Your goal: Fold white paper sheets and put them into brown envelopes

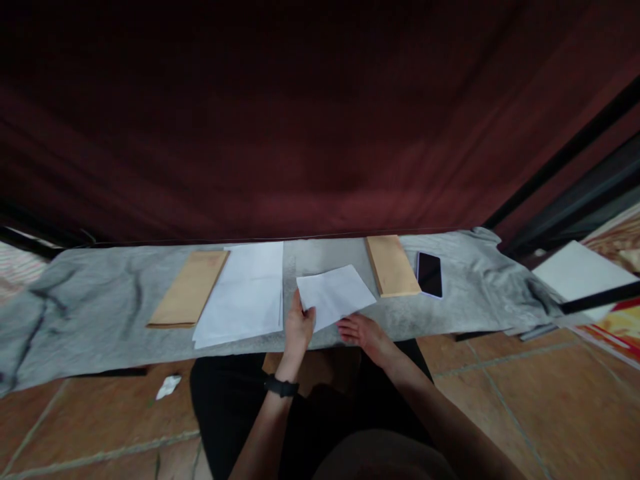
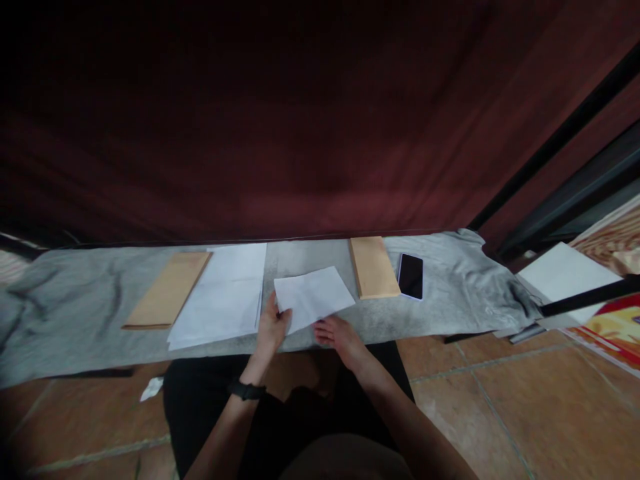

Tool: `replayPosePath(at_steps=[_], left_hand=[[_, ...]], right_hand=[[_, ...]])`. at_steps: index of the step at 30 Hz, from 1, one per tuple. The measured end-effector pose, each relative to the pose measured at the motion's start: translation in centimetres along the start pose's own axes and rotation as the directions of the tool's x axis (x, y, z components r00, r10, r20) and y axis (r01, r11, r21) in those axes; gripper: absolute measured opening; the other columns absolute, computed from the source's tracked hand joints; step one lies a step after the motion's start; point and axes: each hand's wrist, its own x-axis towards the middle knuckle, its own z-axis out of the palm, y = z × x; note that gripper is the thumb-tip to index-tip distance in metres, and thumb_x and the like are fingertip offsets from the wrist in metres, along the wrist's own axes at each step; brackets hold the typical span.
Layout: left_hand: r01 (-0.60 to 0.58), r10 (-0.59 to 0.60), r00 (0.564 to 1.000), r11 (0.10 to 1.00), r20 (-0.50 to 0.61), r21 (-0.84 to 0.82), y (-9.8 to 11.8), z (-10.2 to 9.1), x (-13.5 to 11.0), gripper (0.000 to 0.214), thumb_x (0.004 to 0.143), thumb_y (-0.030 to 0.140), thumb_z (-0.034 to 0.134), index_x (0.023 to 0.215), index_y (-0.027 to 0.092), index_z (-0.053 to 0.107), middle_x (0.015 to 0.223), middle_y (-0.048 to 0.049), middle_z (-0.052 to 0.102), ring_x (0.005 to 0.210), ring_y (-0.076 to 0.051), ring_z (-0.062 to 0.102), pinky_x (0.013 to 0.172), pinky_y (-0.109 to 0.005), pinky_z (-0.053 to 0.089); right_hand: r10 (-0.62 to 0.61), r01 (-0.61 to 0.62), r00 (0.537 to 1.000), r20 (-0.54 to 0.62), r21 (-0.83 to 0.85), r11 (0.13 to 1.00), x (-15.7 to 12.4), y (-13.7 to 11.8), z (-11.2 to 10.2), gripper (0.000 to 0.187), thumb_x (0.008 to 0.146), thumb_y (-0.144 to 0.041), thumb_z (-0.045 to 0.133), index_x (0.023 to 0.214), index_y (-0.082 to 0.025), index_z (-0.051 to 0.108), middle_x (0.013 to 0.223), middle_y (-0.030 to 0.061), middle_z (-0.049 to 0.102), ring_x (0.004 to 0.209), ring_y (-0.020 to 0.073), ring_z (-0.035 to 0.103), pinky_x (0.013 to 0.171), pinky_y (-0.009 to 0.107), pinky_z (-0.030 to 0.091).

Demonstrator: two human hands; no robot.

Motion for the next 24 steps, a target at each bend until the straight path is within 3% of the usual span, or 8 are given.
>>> replayPosePath(at_steps=[2,5,7,9,12,14,18,24], left_hand=[[-0.027,0.026,1.0,0.992,0.008,0.122,-0.6,-0.8,1.0,0.072,0.081,0.014,0.055,0.151,0.014,0.038,0.128,-0.0125,0.069,0.11,-0.026,0.069,0.099,-0.041,0.054],[-0.028,0.012,0.998,0.965,0.065,0.259,-0.9,-1.6,2.1,0.072,0.081,0.013,0.054,0.152,0.014,0.038,0.123,-0.0128,0.071,0.104,-0.027,0.071,0.095,-0.04,0.055],[-0.035,0.002,0.996,0.935,0.093,0.354,-0.8,-1.7,2.3,0.071,0.083,0.014,0.053,0.152,0.013,0.037,0.118,-0.0137,0.073,0.102,-0.028,0.072,0.094,-0.039,0.055],[-0.05,0.008,0.996,0.89,0.094,0.453,-0.3,-1.7,2.2,0.069,0.086,0.016,0.053,0.153,0.011,0.036,0.116,-0.0158,0.073,0.101,-0.029,0.072,0.092,-0.04,0.055],[-0.103,0.118,0.993,0.791,0.015,0.604,0.5,-1.1,1.2,0.066,0.09,0.019,0.051,0.153,0.009,0.035,0.125,-0.0208,0.066,0.107,-0.032,0.069,0.095,-0.044,0.054],[-0.155,0.257,0.965,0.713,-0.049,0.683,0.9,-0.3,0.4,0.06,0.094,0.019,0.045,0.152,0.009,0.035,0.14,-0.0244,0.055,0.125,-0.035,0.059,0.102,-0.05,0.049],[-0.4,0.431,0.891,0.601,0.14,0.692,1.2,2.5,-0.4,0.054,0.1,0.024,0.038,0.152,0.011,0.035,0.16,-0.019,0.035,0.149,-0.031,0.03,0.117,-0.052,0.036],[-0.442,0.293,0.896,0.521,0.334,0.73,0.5,5.3,0.6,0.057,0.097,0.014,0.031,0.153,0.005,0.034,0.16,-0.0172,0.035,0.153,-0.027,0.022,0.124,-0.047,0.026]], right_hand=[[0.037,-0.028,0.995,0.093,-0.103,0.994,-0.8,-0.1,-0.8,0.047,0.094,-0.057,0.049,0.107,-0.017,0.07,0.106,0.0158,0.076,0.089,0.0272,0.075,0.086,0.05,0.059],[-0.086,0.087,0.996,0.019,-0.383,0.92,-0.7,-0.8,-1.3,0.045,0.096,-0.054,0.046,0.109,-0.019,0.071,0.104,0.0123,0.077,0.092,0.0266,0.074,0.089,0.049,0.058],[-0.295,0.234,0.955,0.005,-0.622,0.747,0.1,-1.3,-1.3,0.042,0.099,-0.047,0.043,0.118,-0.021,0.07,0.117,0.0109,0.074,0.109,0.0262,0.07,0.101,0.049,0.053],[-0.452,0.341,0.887,0.096,-0.795,0.502,1.3,-1.5,-1.1,0.044,0.101,-0.04,0.041,0.135,-0.021,0.062,0.14,0.0099,0.062,0.132,0.0244,0.056,0.114,0.047,0.042],[-0.505,0.364,0.835,0.218,-0.907,0.21,3.2,-1.5,-0.6,0.049,0.102,-0.034,0.039,0.147,-0.018,0.049,0.156,0.0097,0.045,0.146,0.0233,0.038,0.121,0.047,0.034],[-0.51,0.362,0.82,0.26,-0.926,0.111,4.2,-1.3,-0.4,0.049,0.104,-0.033,0.036,0.149,-0.016,0.047,0.157,0.0104,0.043,0.148,0.0231,0.036,0.122,0.048,0.033],[-0.536,0.369,0.802,0.264,-0.924,0.097,6.0,-1.2,0.2,0.053,0.106,-0.035,0.026,0.147,-0.009,0.049,0.156,0.0142,0.044,0.147,0.0224,0.036,0.123,0.046,0.031],[-0.446,0.35,0.849,0.284,-0.934,0.071,8.7,-1.3,1.4,0.057,0.107,-0.037,0.018,0.15,-0.011,0.044,0.157,0.0105,0.043,0.149,0.0192,0.033,0.124,0.043,0.026]])
